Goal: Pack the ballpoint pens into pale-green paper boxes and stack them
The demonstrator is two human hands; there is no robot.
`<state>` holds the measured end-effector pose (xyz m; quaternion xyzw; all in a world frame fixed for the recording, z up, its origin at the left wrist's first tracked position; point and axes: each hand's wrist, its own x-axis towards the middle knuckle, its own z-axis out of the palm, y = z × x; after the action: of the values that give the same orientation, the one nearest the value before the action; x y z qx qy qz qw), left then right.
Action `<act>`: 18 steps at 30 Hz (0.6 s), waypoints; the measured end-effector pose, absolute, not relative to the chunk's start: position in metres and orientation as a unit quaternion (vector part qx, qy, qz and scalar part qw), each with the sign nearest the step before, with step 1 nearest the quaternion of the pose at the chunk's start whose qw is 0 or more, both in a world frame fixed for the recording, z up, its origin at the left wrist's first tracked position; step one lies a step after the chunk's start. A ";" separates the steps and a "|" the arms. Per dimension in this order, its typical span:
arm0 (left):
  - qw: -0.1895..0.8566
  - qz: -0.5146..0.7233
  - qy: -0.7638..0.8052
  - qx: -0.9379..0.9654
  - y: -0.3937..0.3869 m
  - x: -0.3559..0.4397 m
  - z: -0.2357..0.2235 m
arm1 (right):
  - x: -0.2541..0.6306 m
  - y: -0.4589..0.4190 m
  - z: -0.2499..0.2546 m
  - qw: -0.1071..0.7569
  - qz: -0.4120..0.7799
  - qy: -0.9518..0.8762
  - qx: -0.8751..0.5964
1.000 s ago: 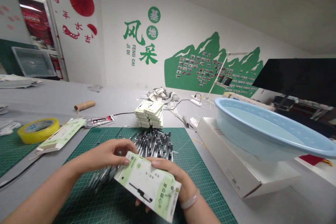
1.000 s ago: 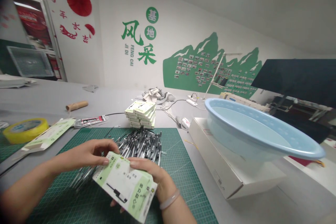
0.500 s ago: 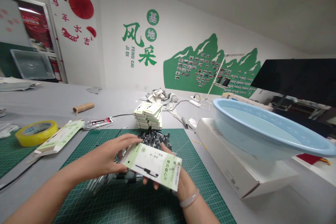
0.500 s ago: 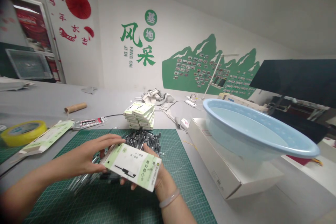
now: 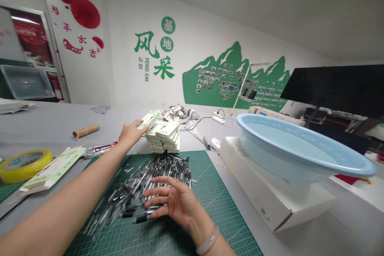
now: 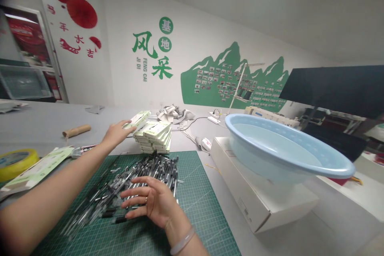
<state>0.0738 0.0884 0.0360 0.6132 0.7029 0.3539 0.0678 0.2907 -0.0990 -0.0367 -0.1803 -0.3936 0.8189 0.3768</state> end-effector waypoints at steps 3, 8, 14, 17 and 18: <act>0.082 0.327 0.714 0.614 0.100 0.090 0.033 | 0.290 -0.100 -0.035 0.380 0.814 -0.394 -0.193; 0.094 0.327 0.711 0.616 0.103 0.102 0.026 | 0.288 -0.102 -0.036 0.383 0.817 -0.385 -0.194; 0.243 0.473 0.626 0.570 0.109 0.105 0.016 | 0.285 -0.102 -0.038 0.380 0.818 -0.383 -0.199; 0.336 0.480 0.610 0.533 0.112 0.110 0.010 | 0.285 -0.103 -0.037 0.378 0.820 -0.383 -0.196; 0.374 0.483 0.601 0.515 0.112 0.112 0.009 | 0.285 -0.103 -0.037 0.377 0.821 -0.383 -0.194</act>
<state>0.1116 0.1118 0.0088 0.5152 0.6012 0.4831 0.3739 0.2848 -0.1030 -0.0367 -0.1941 -0.3829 0.8206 0.3773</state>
